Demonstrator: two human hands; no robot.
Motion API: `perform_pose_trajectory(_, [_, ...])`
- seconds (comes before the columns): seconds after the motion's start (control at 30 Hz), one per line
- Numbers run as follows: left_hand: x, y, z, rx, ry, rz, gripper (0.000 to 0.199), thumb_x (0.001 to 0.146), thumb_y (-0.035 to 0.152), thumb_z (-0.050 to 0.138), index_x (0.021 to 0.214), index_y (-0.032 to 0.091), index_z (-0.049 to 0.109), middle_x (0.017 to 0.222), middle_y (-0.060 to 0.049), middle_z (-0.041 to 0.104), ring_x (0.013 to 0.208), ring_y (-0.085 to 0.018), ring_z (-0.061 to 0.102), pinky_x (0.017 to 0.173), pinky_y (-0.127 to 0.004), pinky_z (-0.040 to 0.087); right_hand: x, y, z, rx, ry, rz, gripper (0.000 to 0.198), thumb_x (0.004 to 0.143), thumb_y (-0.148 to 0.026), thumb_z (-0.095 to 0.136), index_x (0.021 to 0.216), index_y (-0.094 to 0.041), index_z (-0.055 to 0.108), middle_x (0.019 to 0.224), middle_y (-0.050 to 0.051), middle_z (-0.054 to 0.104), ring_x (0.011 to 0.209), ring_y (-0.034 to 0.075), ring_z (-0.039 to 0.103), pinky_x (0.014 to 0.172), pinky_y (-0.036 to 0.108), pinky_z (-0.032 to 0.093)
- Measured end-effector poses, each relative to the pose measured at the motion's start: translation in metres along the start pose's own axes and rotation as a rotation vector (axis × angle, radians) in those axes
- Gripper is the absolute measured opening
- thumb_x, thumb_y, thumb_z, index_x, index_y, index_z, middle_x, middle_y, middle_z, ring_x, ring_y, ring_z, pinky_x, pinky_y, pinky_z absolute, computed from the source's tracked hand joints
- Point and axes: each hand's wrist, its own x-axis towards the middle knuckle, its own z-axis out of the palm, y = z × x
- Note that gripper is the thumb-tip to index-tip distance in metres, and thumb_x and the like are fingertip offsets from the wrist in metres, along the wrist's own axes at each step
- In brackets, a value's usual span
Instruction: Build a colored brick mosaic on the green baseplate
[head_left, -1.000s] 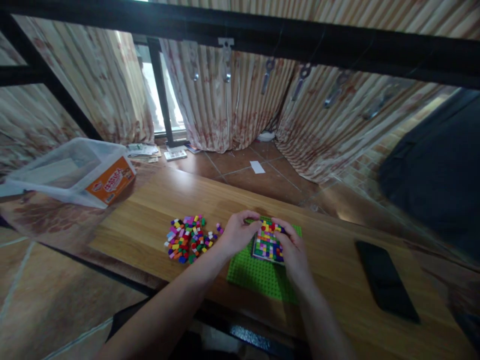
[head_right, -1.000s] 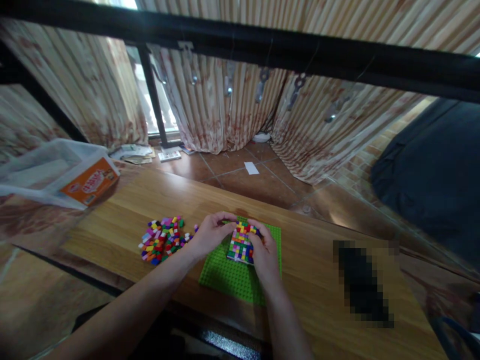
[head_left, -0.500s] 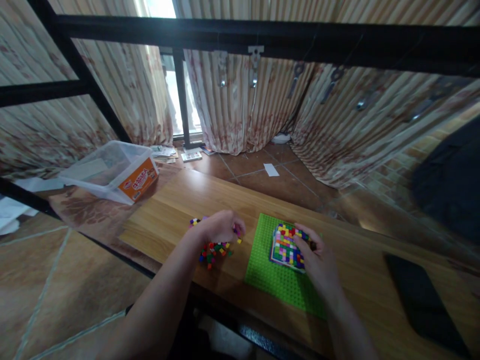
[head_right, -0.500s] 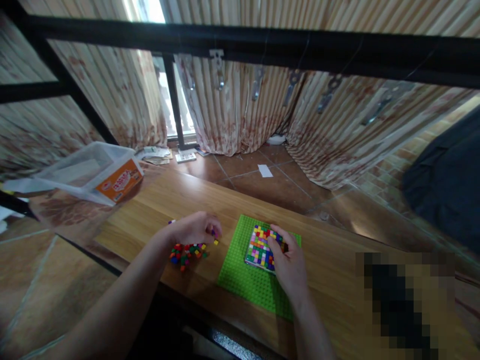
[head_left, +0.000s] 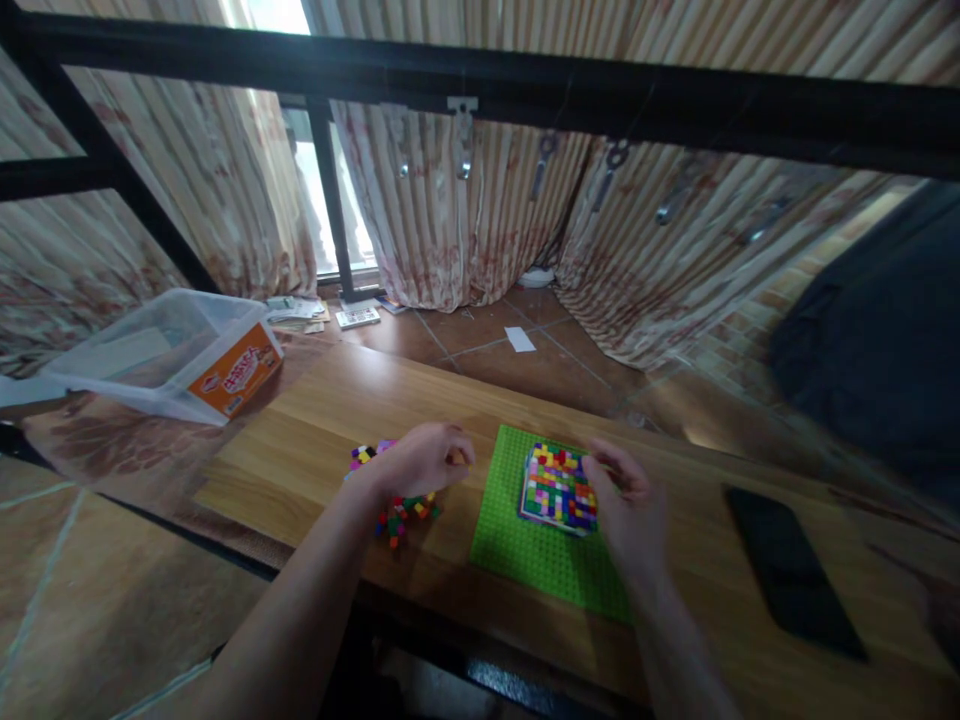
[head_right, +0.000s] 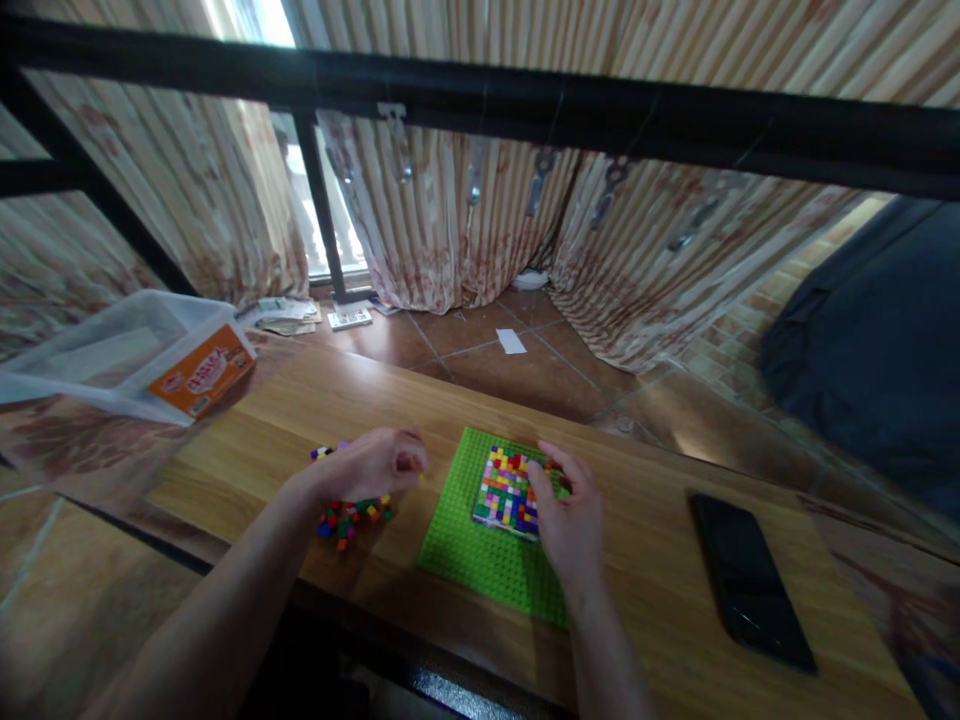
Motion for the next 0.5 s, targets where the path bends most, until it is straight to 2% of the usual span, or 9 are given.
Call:
perform_pose_trajectory(0.17, [0.011, 0.013, 0.010, -0.110, 0.090, 0.074, 0.016, 0.082, 0.017, 0.054, 0.081, 0.017, 0.070, 0.070, 0.001, 0.065, 0.062, -0.011, 0.056, 0.060, -0.019, 0.042, -0.003, -0.012, 0.000, 0.071, 0.067, -0.023, 0.029, 0.080, -0.043, 0.066, 0.099, -0.022, 0.075, 0.104, 0.008, 0.074, 0.096, 0.024, 0.067, 0.090, 0.044, 0.051])
perform_pose_trajectory(0.33, [0.025, 0.036, 0.038, -0.158, 0.207, 0.132, 0.019, 0.086, 0.017, 0.053, 0.086, 0.018, 0.071, 0.078, -0.001, 0.068, 0.074, -0.014, 0.061, 0.070, -0.023, 0.045, -0.003, -0.012, 0.001, 0.072, 0.099, 0.007, 0.026, 0.080, -0.041, 0.064, 0.093, -0.021, 0.075, 0.099, 0.008, 0.075, 0.093, 0.024, 0.068, 0.089, 0.045, 0.052])
perform_pose_trajectory(0.5, [0.034, 0.047, 0.055, -0.074, 0.197, 0.170, 0.021, 0.086, 0.013, 0.052, 0.088, 0.021, 0.072, 0.084, -0.003, 0.069, 0.080, -0.016, 0.063, 0.076, -0.025, 0.047, 0.000, -0.007, -0.003, 0.096, 0.133, 0.044, 0.026, 0.079, -0.040, 0.065, 0.092, -0.020, 0.075, 0.095, 0.008, 0.076, 0.090, 0.024, 0.070, 0.088, 0.044, 0.053])
